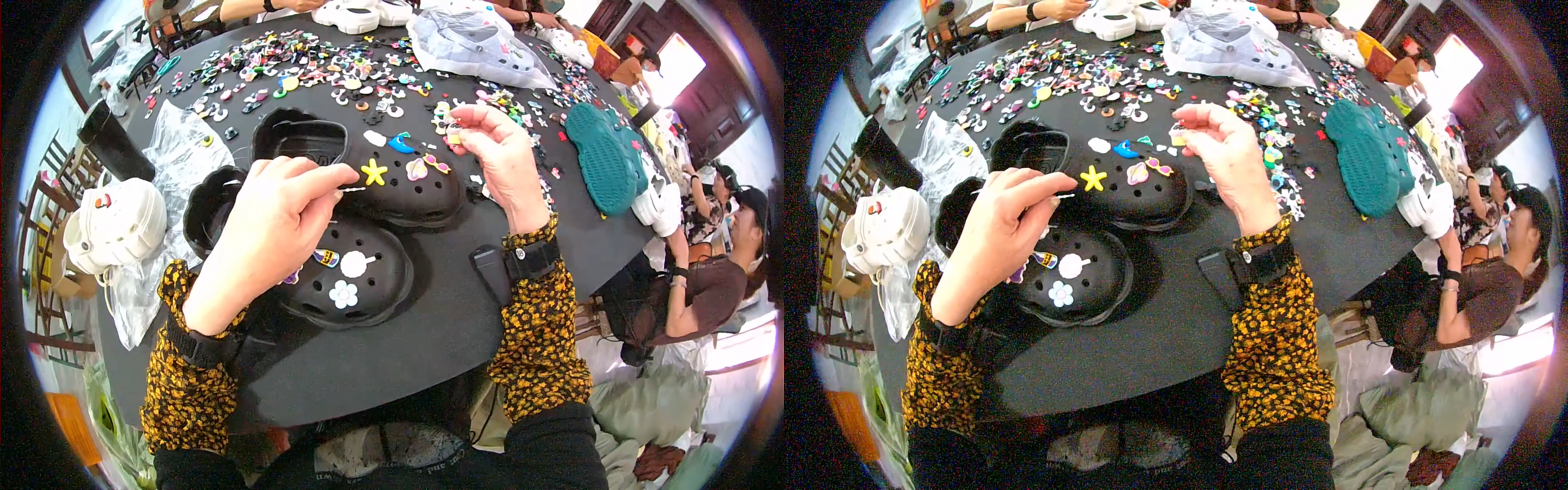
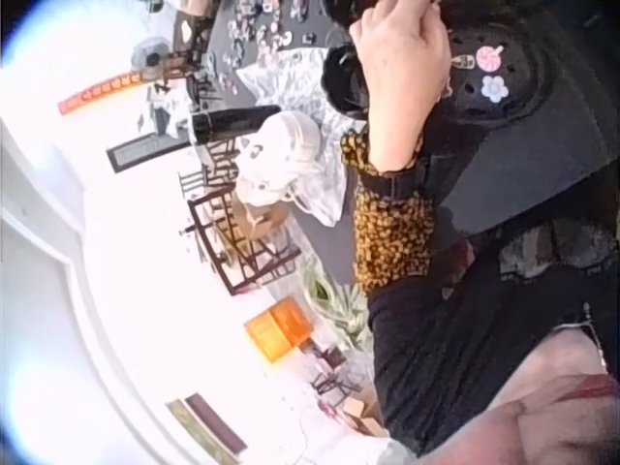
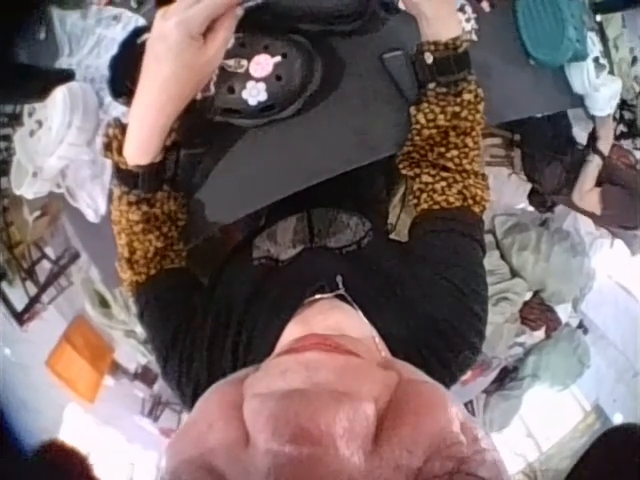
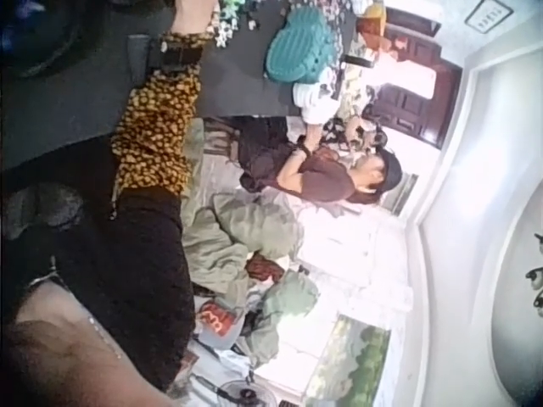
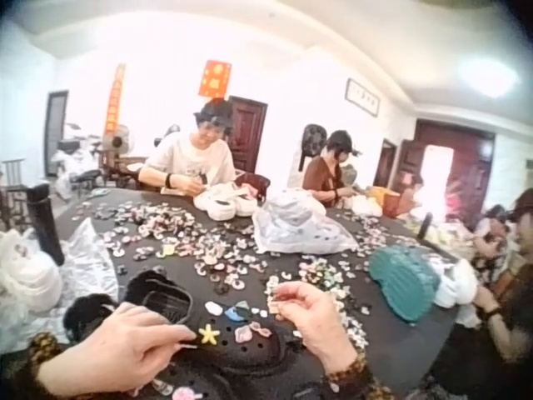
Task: Attaching decorative charms and pins to the holes of clogs.
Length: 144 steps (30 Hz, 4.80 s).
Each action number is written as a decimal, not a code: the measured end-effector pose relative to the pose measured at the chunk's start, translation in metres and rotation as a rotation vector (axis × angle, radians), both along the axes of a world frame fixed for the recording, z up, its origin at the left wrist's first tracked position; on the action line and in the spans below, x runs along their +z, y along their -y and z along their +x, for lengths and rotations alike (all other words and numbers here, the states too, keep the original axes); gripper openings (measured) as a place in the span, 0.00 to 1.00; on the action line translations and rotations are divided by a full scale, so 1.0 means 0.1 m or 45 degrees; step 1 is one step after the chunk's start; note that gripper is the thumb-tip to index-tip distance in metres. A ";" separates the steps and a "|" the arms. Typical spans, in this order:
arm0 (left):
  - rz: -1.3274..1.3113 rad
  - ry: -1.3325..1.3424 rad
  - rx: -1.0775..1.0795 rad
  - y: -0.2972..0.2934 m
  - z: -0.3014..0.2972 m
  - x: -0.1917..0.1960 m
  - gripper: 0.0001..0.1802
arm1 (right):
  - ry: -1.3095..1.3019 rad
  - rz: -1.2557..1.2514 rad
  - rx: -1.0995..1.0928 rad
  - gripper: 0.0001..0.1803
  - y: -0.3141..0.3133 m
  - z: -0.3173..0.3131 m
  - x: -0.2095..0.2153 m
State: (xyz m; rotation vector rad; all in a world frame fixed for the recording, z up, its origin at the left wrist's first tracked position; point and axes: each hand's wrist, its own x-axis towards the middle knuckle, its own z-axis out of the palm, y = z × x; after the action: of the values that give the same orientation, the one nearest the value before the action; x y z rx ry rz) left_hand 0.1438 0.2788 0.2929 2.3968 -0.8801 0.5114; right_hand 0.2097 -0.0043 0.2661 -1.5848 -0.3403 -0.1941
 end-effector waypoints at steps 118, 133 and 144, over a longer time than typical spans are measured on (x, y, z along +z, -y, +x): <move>-0.312 -0.613 -0.036 -0.41 -0.04 -0.06 0.17 | 0.860 -1.182 -0.126 0.05 -1.20 -1.24 0.18; -0.332 -0.548 0.035 -0.36 -0.06 -0.12 0.15 | 1.202 -1.721 -0.108 0.16 -1.24 -1.46 0.17; -0.286 -0.514 0.138 -0.29 -0.11 -0.07 0.14 | 1.073 -1.831 0.020 0.20 -1.21 -1.43 0.16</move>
State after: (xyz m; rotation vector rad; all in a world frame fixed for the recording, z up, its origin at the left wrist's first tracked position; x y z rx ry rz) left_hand 0.1331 0.3079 0.2862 2.2348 -0.4906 0.1435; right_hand 0.0672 0.1171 0.2816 -2.8495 -1.3562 -0.7166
